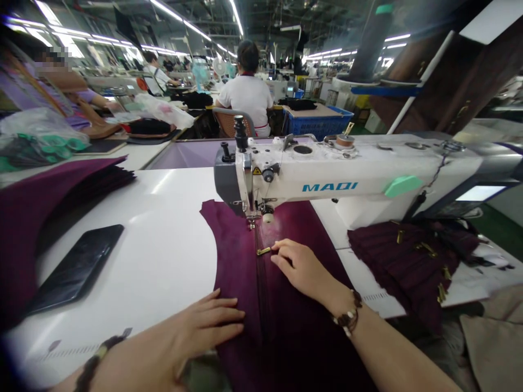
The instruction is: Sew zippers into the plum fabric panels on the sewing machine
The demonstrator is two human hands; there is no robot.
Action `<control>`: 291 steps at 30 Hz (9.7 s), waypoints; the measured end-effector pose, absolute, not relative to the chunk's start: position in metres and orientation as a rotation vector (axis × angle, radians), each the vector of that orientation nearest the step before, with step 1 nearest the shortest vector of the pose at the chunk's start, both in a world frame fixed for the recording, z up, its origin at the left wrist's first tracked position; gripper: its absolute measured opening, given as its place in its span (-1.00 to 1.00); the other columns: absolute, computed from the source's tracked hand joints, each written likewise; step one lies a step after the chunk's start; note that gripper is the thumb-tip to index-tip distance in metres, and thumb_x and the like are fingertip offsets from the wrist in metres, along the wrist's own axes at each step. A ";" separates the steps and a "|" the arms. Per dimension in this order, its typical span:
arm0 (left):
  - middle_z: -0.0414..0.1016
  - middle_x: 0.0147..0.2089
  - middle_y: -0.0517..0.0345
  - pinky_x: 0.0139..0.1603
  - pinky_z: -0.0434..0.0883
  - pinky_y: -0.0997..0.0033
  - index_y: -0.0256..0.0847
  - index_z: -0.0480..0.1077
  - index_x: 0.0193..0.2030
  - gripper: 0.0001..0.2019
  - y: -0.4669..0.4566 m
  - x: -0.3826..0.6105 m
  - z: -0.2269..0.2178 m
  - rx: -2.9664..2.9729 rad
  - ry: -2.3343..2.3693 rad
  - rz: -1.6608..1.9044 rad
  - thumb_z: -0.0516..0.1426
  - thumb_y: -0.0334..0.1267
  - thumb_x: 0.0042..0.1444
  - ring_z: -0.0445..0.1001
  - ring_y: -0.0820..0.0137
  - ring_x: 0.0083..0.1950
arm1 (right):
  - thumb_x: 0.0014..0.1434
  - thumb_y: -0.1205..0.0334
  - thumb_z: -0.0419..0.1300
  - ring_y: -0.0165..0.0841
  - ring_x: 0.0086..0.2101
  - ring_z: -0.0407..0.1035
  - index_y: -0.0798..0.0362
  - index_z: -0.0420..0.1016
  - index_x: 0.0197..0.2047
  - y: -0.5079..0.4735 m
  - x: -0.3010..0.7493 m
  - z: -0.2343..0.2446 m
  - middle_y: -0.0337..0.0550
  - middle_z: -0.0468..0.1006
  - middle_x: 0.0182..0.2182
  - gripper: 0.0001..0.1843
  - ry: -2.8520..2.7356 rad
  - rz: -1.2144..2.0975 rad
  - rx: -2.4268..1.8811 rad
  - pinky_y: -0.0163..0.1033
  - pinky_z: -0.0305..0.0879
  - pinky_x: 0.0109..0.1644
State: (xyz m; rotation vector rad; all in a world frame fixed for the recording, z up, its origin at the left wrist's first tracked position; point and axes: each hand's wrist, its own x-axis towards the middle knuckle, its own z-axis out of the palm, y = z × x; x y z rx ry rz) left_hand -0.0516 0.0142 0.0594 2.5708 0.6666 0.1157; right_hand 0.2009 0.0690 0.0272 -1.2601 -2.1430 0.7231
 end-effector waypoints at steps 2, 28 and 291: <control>0.24 0.18 -0.08 0.20 0.12 -0.02 -0.15 0.02 0.25 -0.33 -0.002 -0.050 0.050 2.726 0.751 0.127 0.19 -0.21 0.01 0.23 0.14 0.17 | 0.21 0.19 0.03 -0.35 -0.02 0.27 0.06 0.42 -0.27 0.042 0.206 0.031 -0.12 0.42 -0.08 -0.81 -2.209 0.771 -1.231 -0.23 0.19 0.08; 0.32 -0.41 0.13 -0.47 0.25 0.40 -0.28 0.34 -0.25 -0.81 -0.011 -0.005 0.029 2.834 0.904 0.951 -0.05 -0.27 0.25 0.25 0.39 -0.43 | 0.03 -0.25 0.08 -0.13 0.13 0.05 0.20 0.27 0.13 -0.045 0.223 0.037 0.01 0.23 0.09 -0.21 -1.438 1.452 -1.700 -0.05 -0.07 0.25; 0.36 0.02 -0.07 0.08 0.30 0.16 -0.30 0.39 -0.05 -0.76 0.147 -0.045 0.026 2.897 1.094 0.269 0.01 -0.32 0.20 0.34 0.22 0.04 | 0.06 0.08 0.20 0.04 0.02 0.18 0.29 0.29 0.10 0.048 0.169 -0.003 0.30 0.24 0.06 -0.39 -2.455 -0.324 -1.726 0.00 0.24 -0.08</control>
